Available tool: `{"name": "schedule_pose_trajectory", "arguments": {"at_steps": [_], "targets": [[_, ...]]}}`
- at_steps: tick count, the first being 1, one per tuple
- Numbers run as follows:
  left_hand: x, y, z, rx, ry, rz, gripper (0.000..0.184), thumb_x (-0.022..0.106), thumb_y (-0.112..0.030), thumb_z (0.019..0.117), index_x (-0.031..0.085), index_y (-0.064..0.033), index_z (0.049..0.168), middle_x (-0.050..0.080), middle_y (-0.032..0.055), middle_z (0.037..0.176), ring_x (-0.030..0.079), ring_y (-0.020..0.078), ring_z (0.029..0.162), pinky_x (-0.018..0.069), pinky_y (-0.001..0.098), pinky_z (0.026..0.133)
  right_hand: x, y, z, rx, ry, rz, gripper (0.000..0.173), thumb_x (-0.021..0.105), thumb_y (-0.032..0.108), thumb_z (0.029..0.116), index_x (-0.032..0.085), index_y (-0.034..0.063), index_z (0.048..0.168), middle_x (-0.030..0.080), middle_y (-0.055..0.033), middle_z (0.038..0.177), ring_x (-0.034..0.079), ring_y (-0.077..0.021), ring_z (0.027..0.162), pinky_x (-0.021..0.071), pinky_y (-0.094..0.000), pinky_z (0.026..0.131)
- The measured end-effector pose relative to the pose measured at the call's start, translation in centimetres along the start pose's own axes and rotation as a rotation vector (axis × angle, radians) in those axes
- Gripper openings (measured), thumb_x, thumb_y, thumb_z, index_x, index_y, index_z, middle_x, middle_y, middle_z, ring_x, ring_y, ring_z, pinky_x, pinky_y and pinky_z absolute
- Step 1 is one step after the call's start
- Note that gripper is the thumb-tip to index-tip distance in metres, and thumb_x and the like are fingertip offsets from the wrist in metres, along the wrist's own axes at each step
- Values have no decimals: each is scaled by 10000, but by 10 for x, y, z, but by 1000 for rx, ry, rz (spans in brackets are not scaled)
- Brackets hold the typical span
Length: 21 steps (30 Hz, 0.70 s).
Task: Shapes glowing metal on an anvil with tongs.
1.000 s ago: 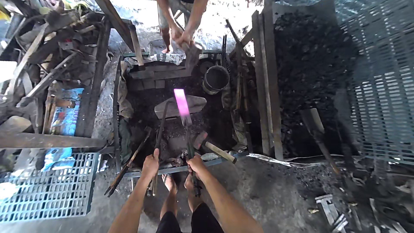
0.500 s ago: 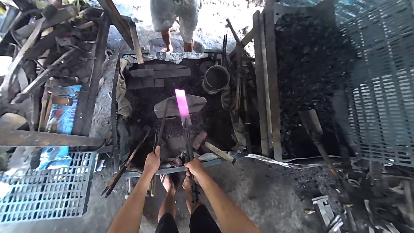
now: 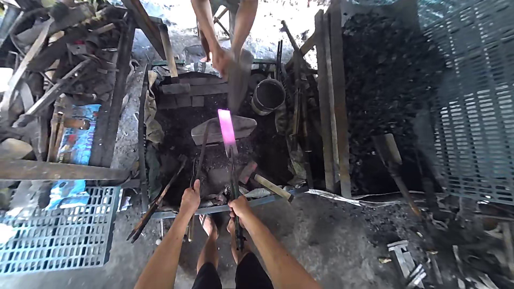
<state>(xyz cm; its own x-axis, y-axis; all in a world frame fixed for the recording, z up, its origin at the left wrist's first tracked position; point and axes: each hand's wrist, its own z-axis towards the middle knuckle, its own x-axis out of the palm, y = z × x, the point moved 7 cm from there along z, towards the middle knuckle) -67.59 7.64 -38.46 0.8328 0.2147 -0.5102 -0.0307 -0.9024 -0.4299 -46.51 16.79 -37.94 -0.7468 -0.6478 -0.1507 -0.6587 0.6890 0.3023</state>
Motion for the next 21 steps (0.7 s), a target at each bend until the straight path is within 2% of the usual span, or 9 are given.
{"name": "schedule_pose_trajectory", "arguments": {"at_steps": [2,6,11,13,15,21], "targets": [[-7,-12,-8,9,-15,48,753,232,-619,1077,645,0,967,631,190,831,655,330,750,541,529,709,-1,-2,0,1,-22,-26,252,607,64,951,508,20,1178,529,-95,781,513,-171,524,472,-331,478],[-8,-20,-13,12,-8,44,767,237,-606,1085,660,34,1053,663,245,948,678,385,898,537,587,818,-3,-6,-3,-9,5,51,233,608,41,950,496,10,1152,517,-81,745,498,-160,495,473,-321,455],[6,-13,-8,9,-9,29,774,215,-619,1079,652,16,1011,638,205,864,655,347,775,541,546,730,-7,-20,-12,13,21,26,183,592,36,941,522,12,1109,527,-69,715,510,-156,493,481,-320,462],[9,-11,-7,5,-11,25,771,215,-620,1078,650,10,986,631,190,831,649,333,734,542,534,704,-3,-31,-16,14,45,70,194,594,44,957,512,11,1129,517,-65,698,504,-154,490,478,-319,468],[10,-10,-6,-3,-20,21,762,219,-626,1076,639,0,966,614,175,804,633,313,693,539,516,674,0,-42,-17,14,49,96,169,598,47,950,505,13,1087,515,-66,652,506,-161,458,487,-331,455],[10,-12,-8,-9,-41,50,777,212,-624,1076,652,10,985,641,203,843,662,336,748,546,534,709,2,-46,-19,37,53,89,155,591,64,954,505,25,1078,523,-74,685,527,-186,467,522,-373,463]]}}
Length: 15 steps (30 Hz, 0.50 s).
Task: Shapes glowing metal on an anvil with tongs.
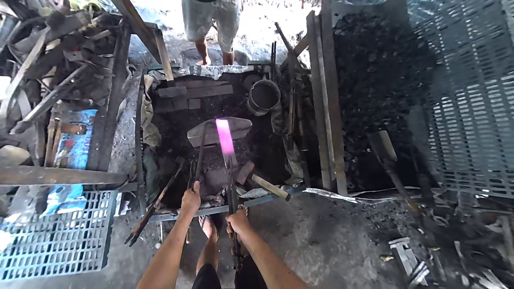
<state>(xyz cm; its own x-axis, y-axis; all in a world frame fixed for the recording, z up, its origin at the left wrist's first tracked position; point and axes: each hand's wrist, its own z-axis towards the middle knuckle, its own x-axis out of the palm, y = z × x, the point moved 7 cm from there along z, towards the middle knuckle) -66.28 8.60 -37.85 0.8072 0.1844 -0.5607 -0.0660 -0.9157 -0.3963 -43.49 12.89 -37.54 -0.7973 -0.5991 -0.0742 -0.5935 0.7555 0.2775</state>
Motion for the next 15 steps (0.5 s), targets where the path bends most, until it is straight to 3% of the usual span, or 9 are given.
{"name": "schedule_pose_trajectory", "arguments": {"at_steps": [5,11,15], "targets": [[2,-1,-1,-1,-5,8,779,210,-622,1076,657,13,1010,655,215,880,676,349,791,552,545,736,-1,1,-2,12,-5,-8,152,595,65,952,508,32,1073,520,-72,689,522,-180,468,517,-369,455],[3,0,-1,-7,0,-6,770,209,-621,1075,646,5,979,637,197,836,660,332,742,547,528,699,0,0,2,7,-1,-15,166,585,77,961,498,28,1094,521,-71,693,527,-177,467,516,-360,451],[-1,-3,-5,-10,-7,38,781,203,-617,1081,657,17,1030,663,225,906,685,366,815,555,563,750,0,0,2,-26,-4,-16,149,584,74,958,520,15,1078,525,-73,681,528,-179,470,515,-365,461]]}}
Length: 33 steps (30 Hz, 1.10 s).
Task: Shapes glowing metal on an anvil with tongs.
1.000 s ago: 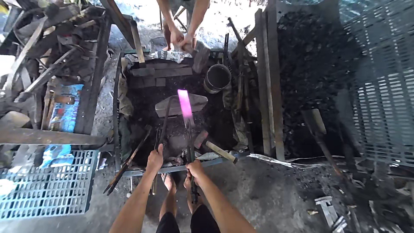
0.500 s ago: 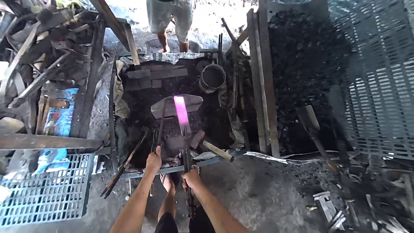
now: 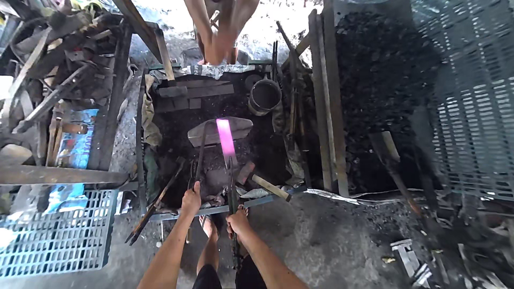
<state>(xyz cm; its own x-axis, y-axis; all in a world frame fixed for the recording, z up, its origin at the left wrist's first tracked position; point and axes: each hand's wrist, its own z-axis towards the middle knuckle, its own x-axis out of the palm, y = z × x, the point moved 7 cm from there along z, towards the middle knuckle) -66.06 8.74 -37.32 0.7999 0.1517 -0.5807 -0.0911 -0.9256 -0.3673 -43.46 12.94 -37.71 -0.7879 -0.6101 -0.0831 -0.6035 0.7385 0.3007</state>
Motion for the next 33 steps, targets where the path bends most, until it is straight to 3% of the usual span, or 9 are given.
{"name": "schedule_pose_trajectory", "arguments": {"at_steps": [3,13,18,22,24,25,28,32,33], "targets": [[-13,-9,-13,-22,-60,8,751,246,-594,1088,669,27,1099,696,258,1037,702,398,1017,546,591,886,-5,-1,6,-22,-23,-94,177,592,96,965,548,-9,1101,558,-98,708,555,-202,518,522,-398,529],[-14,55,-95,-30,-176,-107,650,335,-513,1105,689,21,1000,675,227,858,687,388,852,539,601,781,-3,6,3,-60,18,-13,177,611,56,945,525,-9,1085,554,-93,649,566,-192,503,523,-367,510],[44,77,-123,-100,-32,-227,630,369,-497,1102,696,25,971,660,198,804,667,355,784,536,581,757,-6,30,12,-49,-30,-42,184,614,77,951,505,8,1082,528,-73,684,526,-162,482,496,-330,465],[118,68,-66,-37,105,-349,646,326,-497,1112,698,-1,935,651,156,760,649,305,701,556,528,702,-2,54,35,-129,-66,-74,182,626,123,978,542,-15,1062,521,-80,684,509,-165,484,479,-329,458],[149,57,-32,-4,178,-398,685,269,-537,1111,676,-15,936,608,121,699,600,250,577,550,446,574,0,60,45,-156,-91,-95,200,642,165,980,579,-21,1020,530,-85,699,503,-169,502,474,-340,478],[152,50,-21,10,202,-364,681,253,-531,1114,677,-17,971,625,129,719,616,250,589,558,436,579,2,61,49,-168,-98,-86,216,649,181,984,588,-25,1013,533,-87,700,502,-171,505,473,-342,483],[134,29,-7,-13,218,-239,651,325,-547,1097,604,-36,1388,638,287,1291,632,414,1202,476,618,1050,5,61,54,-231,-86,-19,318,652,291,1021,589,-18,1059,554,-84,701,531,-161,504,498,-328,479],[113,0,-26,99,305,-831,659,395,-526,1087,352,-98,1586,596,152,1422,637,211,1222,546,430,1036,0,56,53,-394,-77,-162,535,503,498,1059,711,12,1139,718,-174,1038,694,-267,970,567,-502,899],[108,-4,-28,115,304,-808,671,506,-476,1064,325,-85,1579,629,161,1338,678,210,1093,588,419,931,-3,52,51,-441,-124,-173,525,455,463,1081,704,4,1132,701,-182,1054,673,-275,994,548,-504,910]]}}
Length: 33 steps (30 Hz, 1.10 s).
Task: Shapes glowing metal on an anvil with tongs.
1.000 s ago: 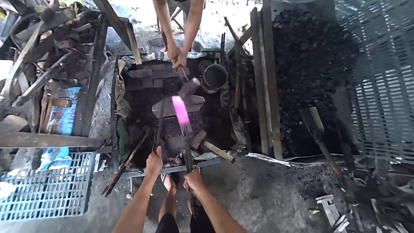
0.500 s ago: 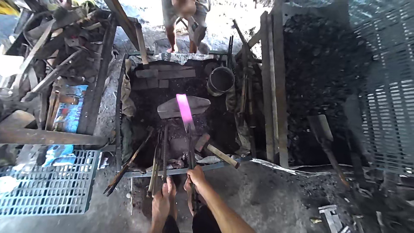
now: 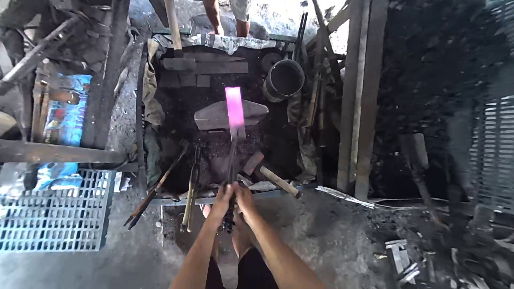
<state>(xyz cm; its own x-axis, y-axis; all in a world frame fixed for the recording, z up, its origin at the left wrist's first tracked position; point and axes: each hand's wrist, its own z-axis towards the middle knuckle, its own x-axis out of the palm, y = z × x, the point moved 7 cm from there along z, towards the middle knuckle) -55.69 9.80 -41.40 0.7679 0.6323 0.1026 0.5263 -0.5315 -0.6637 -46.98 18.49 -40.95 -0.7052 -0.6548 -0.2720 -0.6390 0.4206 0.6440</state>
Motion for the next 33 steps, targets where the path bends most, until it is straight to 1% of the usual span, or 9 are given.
{"name": "schedule_pose_trajectory", "arguments": {"at_steps": [3,7,11,18,22,24,26,28,33], "targets": [[-14,-13,3,-57,-163,388,820,779,-312,916,288,-60,1522,667,198,1211,716,287,992,606,497,860,2,-49,-3,118,-99,-100,504,445,378,1098,645,-29,1320,626,-260,1348,583,-365,1291,439,-545,1127],[-26,-26,1,-111,-135,602,643,680,-211,962,335,-97,1492,685,195,1071,721,308,849,608,521,771,71,-124,-26,615,159,293,567,630,427,1014,544,58,1435,595,-206,1375,594,-352,1227,505,-575,979],[-42,-26,10,-52,-31,524,481,650,-173,995,466,-95,1433,705,126,1084,729,230,842,633,437,743,107,-123,-19,627,304,524,452,509,458,1074,518,95,1343,664,-120,803,653,-233,623,567,-393,568],[-55,-34,16,15,58,423,531,692,-136,936,490,-92,1426,699,131,1079,710,218,857,612,428,766,-43,-57,-43,220,102,223,328,691,138,940,608,-19,1215,656,-125,751,601,-195,551,535,-361,521],[-55,-42,15,-119,12,641,729,614,-326,1026,207,-78,1577,656,232,1226,715,325,1018,580,526,912,-139,-43,-127,176,-48,-313,488,685,181,958,545,-1,1389,686,-233,1042,698,-338,829,589,-529,776],[-50,-42,16,-149,25,695,606,541,-345,1063,340,-14,1529,636,265,1287,673,381,1142,528,574,1000,-173,-37,-164,150,-110,-391,629,703,187,968,429,-17,1496,672,-285,1166,704,-399,964,574,-571,870],[-42,-37,15,-110,25,501,383,600,-332,1044,602,-1,1235,649,124,931,622,211,767,536,397,720,-196,-30,-168,123,-86,-304,678,690,218,980,329,17,1518,662,-229,1044,691,-323,741,607,-499,665],[-29,-31,9,-154,73,319,309,617,-305,1042,606,-6,1121,578,46,767,533,130,593,501,317,592,-209,-13,-147,97,-67,-250,561,645,297,1010,437,12,1447,624,-192,897,603,-274,616,549,-471,581],[10,-22,-8,-280,37,150,262,629,-276,1042,538,-31,1021,521,21,648,527,139,481,530,324,492,-221,37,-57,2,-66,-493,558,657,382,1008,552,-13,1388,673,-253,1167,674,-370,1047,532,-565,948]]}}
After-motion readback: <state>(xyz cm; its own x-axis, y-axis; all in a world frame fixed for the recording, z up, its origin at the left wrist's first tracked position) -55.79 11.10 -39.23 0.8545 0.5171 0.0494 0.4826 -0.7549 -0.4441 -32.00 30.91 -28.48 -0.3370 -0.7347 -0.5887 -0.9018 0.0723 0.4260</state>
